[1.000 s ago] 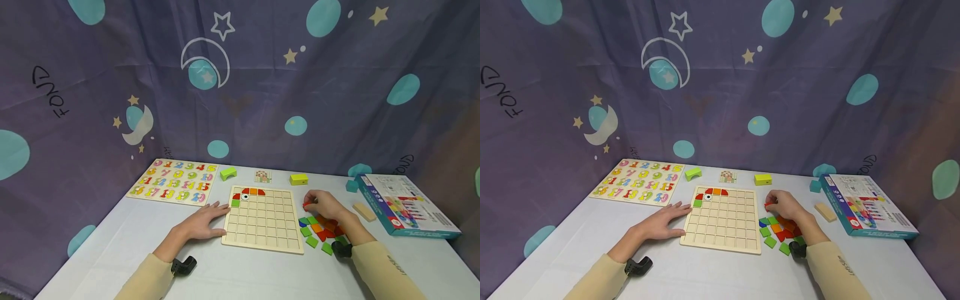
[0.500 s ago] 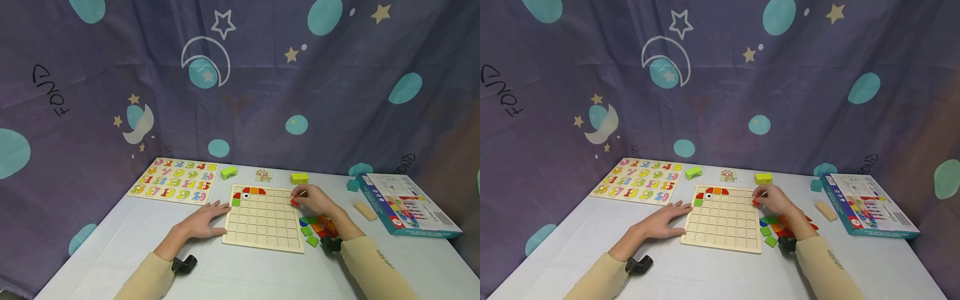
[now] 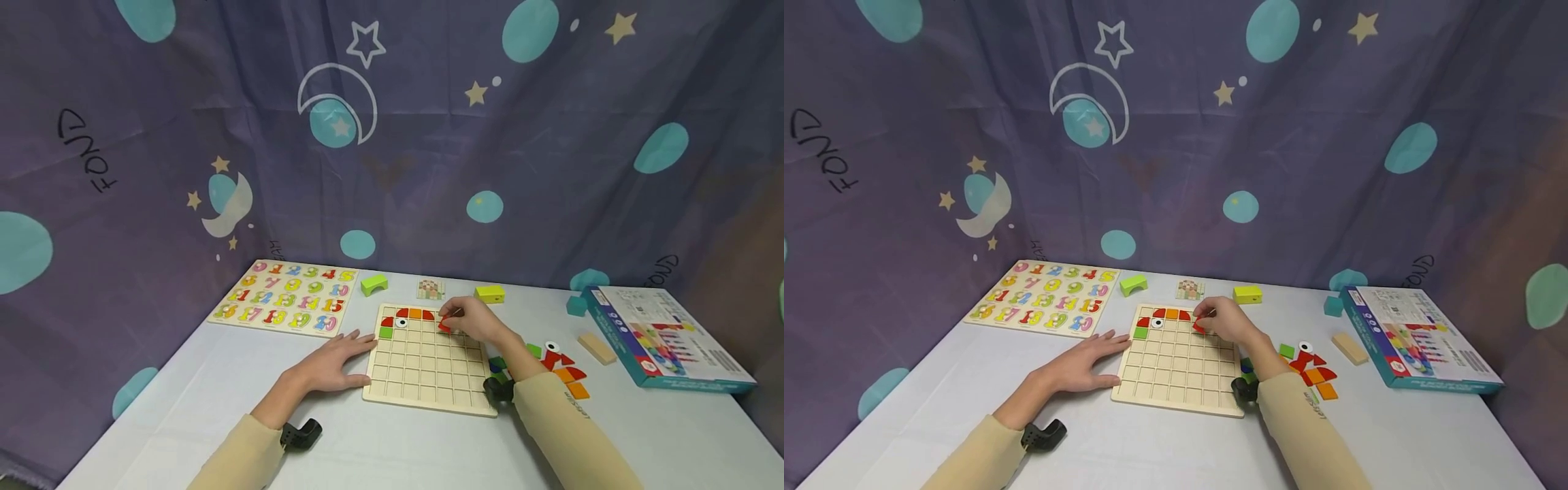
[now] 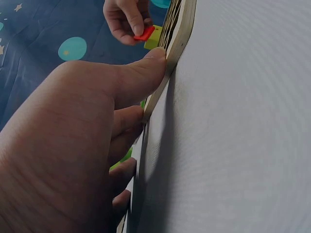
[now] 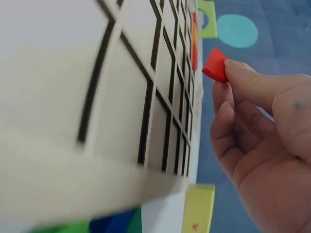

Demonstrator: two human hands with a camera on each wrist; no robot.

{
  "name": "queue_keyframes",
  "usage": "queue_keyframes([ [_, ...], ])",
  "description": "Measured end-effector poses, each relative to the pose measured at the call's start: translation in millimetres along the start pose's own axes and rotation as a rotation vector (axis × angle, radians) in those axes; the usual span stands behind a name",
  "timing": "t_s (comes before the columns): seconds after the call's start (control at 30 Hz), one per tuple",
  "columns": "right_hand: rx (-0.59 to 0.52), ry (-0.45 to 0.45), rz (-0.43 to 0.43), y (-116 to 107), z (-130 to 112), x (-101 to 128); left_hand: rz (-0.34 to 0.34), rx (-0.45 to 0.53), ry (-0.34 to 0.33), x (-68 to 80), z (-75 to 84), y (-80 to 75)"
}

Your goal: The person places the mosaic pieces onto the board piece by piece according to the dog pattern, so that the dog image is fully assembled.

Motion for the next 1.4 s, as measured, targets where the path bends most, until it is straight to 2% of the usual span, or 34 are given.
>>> queue_keyframes([
  [0.3,0.042,0.003,-0.004,16.9,0.3,-22.9,0.003,-0.003,0.013,0.0,-0.6,-0.8],
  [0.5,0.091,-0.006,-0.028,25.0,-2.7,-27.8,0.002,0.010,0.018,-0.4,1.0,-2.4],
  [0.7,0.092,-0.014,-0.012,29.4,-3.8,-28.4,-0.003,0.008,0.005,0.8,-0.4,-1.9],
  [1.03,0.164,-0.019,0.002,31.2,-4.0,-28.1,-0.011,-0.011,0.007,-2.0,-0.5,-1.8],
  [1.2,0.208,-0.027,-0.032,31.7,-6.7,-26.1,-0.008,-0.012,0.007,-2.2,-0.8,-2.4],
  [1.4,0.162,-0.006,-0.064,26.2,-11.0,-14.9,-0.004,-0.009,0.015,-1.3,-0.3,-1.3],
])
Point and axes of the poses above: each hand's wrist, its own x-axis away from the middle knuckle, its own y-axis out of the palm, z = x × y, the point moved 4 cm from there along -x, towards the middle knuckle, and after that the axes turned 14 degrees about -x, right-handed, at the moved point
